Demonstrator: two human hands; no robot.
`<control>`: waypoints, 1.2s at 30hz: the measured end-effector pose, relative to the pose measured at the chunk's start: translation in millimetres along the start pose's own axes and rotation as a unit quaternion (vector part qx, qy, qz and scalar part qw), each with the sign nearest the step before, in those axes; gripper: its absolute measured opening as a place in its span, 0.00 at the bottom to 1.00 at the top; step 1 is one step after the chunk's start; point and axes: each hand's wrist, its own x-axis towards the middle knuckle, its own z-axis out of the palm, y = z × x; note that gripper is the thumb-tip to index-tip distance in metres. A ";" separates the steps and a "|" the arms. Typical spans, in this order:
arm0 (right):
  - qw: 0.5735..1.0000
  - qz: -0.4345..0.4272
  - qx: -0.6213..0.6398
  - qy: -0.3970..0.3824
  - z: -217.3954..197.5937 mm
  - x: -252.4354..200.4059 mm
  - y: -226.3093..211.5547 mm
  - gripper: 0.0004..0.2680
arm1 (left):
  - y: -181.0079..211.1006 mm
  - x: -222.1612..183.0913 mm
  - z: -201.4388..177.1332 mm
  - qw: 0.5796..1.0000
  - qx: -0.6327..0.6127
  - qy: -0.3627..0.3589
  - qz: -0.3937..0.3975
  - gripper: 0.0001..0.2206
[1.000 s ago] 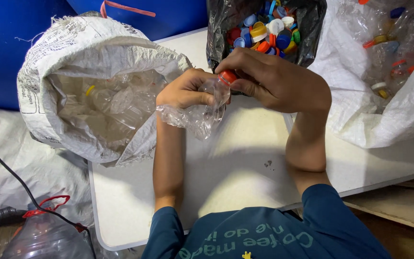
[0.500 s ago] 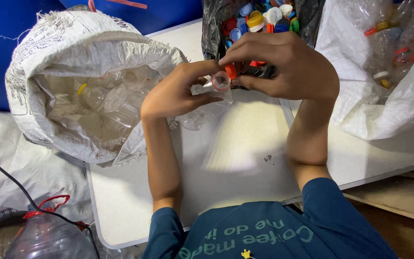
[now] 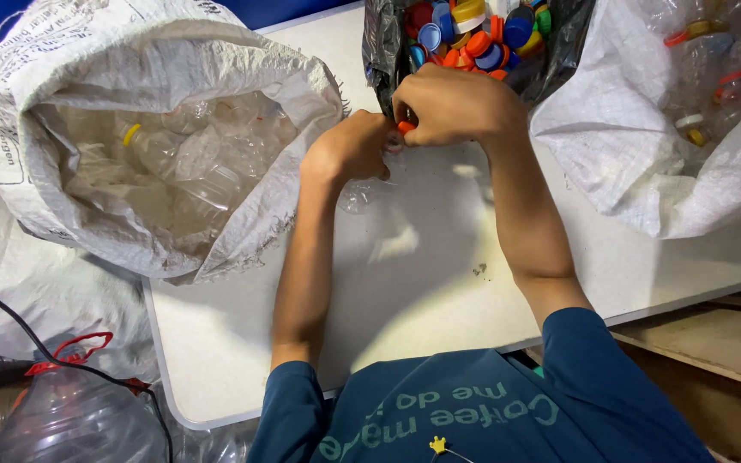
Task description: The person sorts plastic bottles from a white sack, removes the caps, and places the caps into a black bag. The person then screws the caps back onto the bottles and places the bottles back into the white sack.
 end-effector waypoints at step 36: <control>0.979 0.074 0.006 0.190 -12.3 -7.9 80.7 0.10 | 29.7 50.5 19.5 0.927 -0.036 0.342 0.149 0.14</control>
